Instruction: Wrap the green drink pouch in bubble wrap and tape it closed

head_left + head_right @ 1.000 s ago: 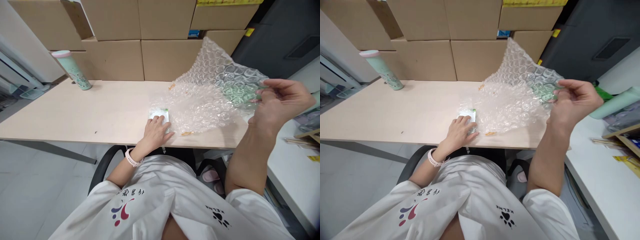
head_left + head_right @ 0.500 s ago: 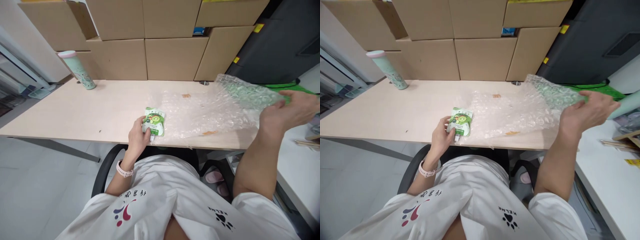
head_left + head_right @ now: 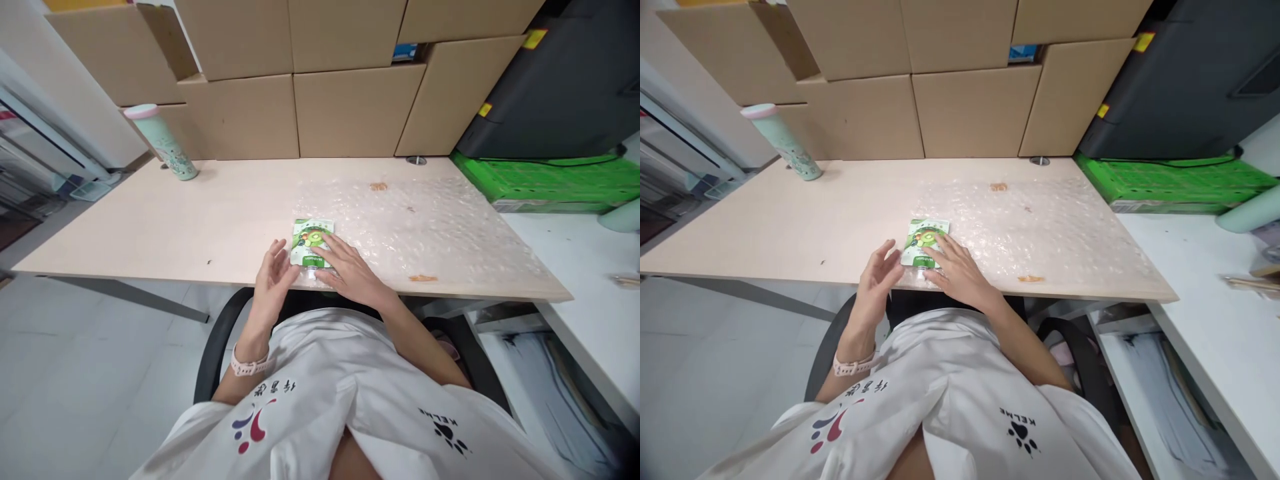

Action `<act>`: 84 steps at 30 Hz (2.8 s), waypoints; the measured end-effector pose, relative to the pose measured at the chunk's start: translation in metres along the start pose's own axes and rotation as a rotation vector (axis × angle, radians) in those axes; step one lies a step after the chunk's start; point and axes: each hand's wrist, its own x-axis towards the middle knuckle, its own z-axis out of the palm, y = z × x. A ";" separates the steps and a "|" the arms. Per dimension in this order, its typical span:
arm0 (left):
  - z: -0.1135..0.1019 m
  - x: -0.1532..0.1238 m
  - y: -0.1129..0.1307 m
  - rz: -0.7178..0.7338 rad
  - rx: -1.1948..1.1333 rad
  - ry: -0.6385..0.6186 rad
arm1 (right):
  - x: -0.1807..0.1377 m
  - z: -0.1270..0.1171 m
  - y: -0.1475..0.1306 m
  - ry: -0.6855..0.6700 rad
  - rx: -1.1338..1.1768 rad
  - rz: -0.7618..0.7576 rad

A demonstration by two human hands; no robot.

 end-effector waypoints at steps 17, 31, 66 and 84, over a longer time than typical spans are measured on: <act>0.032 0.010 0.005 0.021 -0.259 0.162 | -0.012 0.002 0.006 0.041 0.064 0.042; 0.112 0.008 0.013 0.639 0.505 -0.143 | -0.064 -0.054 0.038 0.050 0.159 0.086; 0.076 -0.016 0.030 -0.148 -0.554 -0.154 | -0.054 -0.026 0.017 0.184 0.195 0.217; 0.127 -0.005 0.021 0.736 0.949 -0.250 | -0.074 -0.040 0.032 0.451 0.141 0.262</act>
